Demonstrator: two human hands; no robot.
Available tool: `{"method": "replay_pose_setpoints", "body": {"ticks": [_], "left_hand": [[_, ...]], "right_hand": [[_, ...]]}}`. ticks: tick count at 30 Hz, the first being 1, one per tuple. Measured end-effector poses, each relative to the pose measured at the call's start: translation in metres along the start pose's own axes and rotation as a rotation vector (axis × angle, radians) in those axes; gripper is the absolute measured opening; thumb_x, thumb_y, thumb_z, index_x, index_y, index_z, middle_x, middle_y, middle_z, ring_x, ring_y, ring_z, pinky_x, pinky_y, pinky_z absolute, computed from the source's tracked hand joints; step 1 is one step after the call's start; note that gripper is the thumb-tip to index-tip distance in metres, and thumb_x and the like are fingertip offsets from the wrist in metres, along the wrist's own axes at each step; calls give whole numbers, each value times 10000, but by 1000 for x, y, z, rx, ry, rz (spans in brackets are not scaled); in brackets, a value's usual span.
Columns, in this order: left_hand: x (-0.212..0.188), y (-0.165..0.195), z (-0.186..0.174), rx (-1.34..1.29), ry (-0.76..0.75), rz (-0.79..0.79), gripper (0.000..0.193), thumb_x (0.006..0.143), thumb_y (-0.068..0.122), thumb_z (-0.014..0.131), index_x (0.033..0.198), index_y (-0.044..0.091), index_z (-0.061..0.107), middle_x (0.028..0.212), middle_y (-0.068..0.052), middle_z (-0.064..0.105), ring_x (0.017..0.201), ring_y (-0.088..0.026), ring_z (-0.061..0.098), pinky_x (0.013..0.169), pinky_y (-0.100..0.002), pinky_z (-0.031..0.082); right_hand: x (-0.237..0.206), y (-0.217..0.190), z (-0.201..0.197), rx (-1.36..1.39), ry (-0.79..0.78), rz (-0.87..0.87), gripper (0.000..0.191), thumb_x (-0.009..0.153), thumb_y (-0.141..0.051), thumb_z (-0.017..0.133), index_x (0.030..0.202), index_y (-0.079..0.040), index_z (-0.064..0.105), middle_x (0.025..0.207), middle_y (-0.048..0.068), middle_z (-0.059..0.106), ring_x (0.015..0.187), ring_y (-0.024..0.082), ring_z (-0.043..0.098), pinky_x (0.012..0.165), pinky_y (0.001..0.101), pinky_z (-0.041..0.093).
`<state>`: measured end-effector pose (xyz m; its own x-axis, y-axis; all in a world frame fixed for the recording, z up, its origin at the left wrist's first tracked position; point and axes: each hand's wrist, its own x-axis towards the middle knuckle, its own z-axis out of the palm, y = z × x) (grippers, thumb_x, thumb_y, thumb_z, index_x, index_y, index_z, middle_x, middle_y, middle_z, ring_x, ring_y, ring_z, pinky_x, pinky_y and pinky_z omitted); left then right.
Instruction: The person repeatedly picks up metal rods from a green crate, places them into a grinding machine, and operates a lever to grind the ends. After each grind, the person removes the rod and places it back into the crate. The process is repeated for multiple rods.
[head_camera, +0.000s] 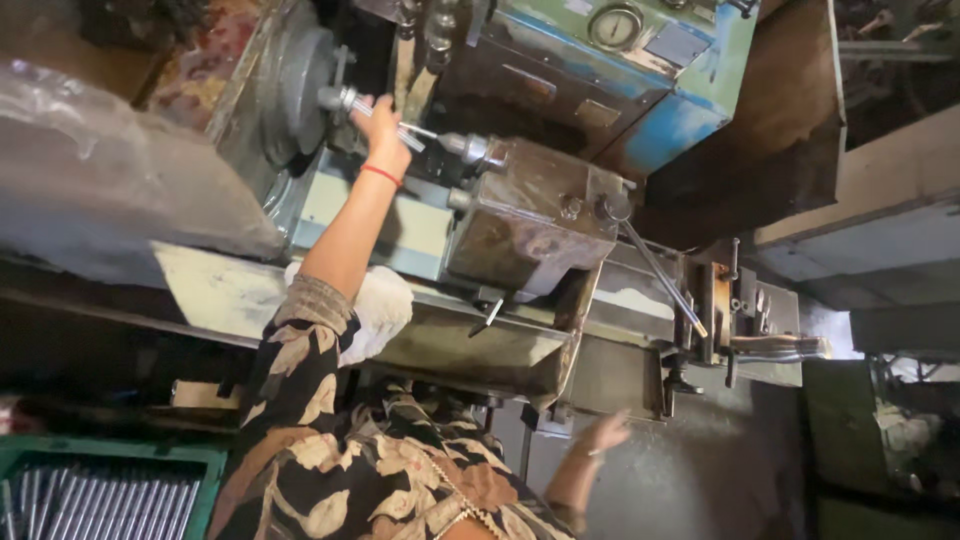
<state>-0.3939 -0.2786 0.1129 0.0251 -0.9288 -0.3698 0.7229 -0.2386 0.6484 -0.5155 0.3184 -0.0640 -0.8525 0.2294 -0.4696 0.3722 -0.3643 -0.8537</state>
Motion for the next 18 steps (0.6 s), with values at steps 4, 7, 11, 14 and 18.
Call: {"method": "replay_pose_setpoints", "body": {"ticks": [4,7,11,14,18], "left_hand": [[-56,27,-17,-162,-484,96,250,989,100,692,1087,107,462,816,-6,491,633,-104,481,573,-298,427],[-107,61,-64,20,-625,164,201,1030,137,682,975,105,491,741,36,482,558,-70,434,506,-255,352],[-155,106,-147,312,-616,94,139,1001,195,653,909,137,566,671,104,451,515,-6,316,459,-222,236],[-167,136,-211,429,-628,195,372,1043,196,720,769,120,480,651,117,378,564,-10,298,491,-248,210],[-178,181,-311,704,-578,473,389,1012,290,734,726,88,566,637,87,444,605,-47,388,517,-290,287]], "right_hand": [[-46,82,-54,0,101,314,343,979,-497,608,937,-162,671,749,-14,594,601,110,510,517,276,391],[-55,94,-68,-29,48,370,330,974,-481,614,934,-158,669,738,-3,584,574,123,494,490,292,379],[-64,90,-81,-80,-1,366,312,966,-460,622,929,-153,666,722,12,570,538,140,472,455,312,363],[-69,84,-80,-143,-44,334,299,960,-444,628,926,-149,663,711,23,560,511,153,456,429,328,351],[-91,87,-64,-249,-159,299,314,957,-456,570,859,-163,626,660,31,515,459,187,435,376,359,337]]}}
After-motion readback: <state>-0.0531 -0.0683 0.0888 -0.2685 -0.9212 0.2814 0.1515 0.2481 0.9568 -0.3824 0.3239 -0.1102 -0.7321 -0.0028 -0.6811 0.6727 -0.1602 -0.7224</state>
